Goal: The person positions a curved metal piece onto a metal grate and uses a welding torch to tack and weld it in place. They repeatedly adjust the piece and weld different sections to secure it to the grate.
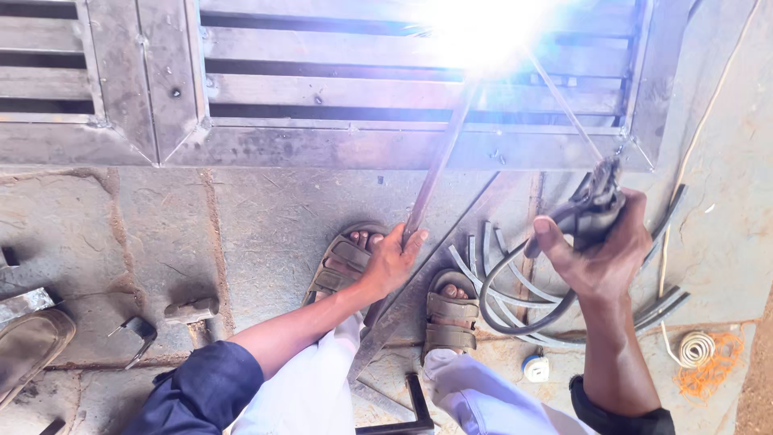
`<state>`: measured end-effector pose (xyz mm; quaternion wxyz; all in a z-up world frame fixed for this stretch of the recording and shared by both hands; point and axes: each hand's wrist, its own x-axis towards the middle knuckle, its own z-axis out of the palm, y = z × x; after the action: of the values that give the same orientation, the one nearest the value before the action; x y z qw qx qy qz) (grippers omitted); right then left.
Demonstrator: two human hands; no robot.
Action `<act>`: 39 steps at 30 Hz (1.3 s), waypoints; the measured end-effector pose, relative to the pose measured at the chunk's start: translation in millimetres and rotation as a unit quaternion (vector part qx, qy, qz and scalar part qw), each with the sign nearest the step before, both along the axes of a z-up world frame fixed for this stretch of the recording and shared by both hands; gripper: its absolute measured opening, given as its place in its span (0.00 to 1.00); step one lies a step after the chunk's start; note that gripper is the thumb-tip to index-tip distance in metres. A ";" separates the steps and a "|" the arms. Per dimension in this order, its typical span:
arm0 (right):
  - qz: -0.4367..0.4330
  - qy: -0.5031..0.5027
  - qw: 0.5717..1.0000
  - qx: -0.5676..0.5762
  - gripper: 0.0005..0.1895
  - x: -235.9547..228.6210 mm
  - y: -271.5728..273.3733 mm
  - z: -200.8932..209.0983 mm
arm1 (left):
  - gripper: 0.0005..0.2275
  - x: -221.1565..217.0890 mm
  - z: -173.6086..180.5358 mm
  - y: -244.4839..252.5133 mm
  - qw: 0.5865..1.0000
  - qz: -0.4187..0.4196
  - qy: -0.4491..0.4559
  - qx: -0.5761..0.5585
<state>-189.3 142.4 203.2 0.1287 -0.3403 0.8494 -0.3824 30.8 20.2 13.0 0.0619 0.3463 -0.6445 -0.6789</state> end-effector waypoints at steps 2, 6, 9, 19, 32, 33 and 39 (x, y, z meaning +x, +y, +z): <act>-0.001 -0.042 0.999 -0.024 0.33 0.3 0.9 -2.8 | 0.16 -0.9 1.6 0.9 0.998 -0.015 -0.062 0.003; -0.023 0.002 1.000 -0.003 0.34 -0.2 7.8 -7.6 | 0.17 -0.1 -2.5 1.8 0.997 -0.032 -0.067 0.013; -0.021 -0.013 0.998 -0.062 0.33 -0.4 10.7 -5.8 | 0.19 1.8 -8.0 3.4 0.996 -0.053 -0.064 0.016; -0.033 0.007 0.999 0.006 0.34 0.3 4.6 -4.7 | 0.20 2.8 -14.5 5.6 0.995 -0.062 -0.064 0.043; -0.014 0.000 1.000 -0.016 0.34 -2.2 4.2 -6.8 | 0.16 -1.7 -5.7 4.8 0.997 -0.019 -0.071 0.019; -0.012 0.004 1.000 -0.015 0.34 -2.4 3.7 -7.4 | 0.17 -1.9 -4.2 3.4 0.998 -0.019 -0.065 0.016; -0.015 -0.023 0.999 -0.020 0.34 -2.3 1.8 -5.6 | 0.17 -1.2 3.8 -1.7 0.992 -0.030 -0.114 0.038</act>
<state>-191.6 144.3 197.5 0.1362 -0.3210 0.8434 -0.4087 29.6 18.6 16.8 -0.0456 0.4039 -0.6309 -0.6608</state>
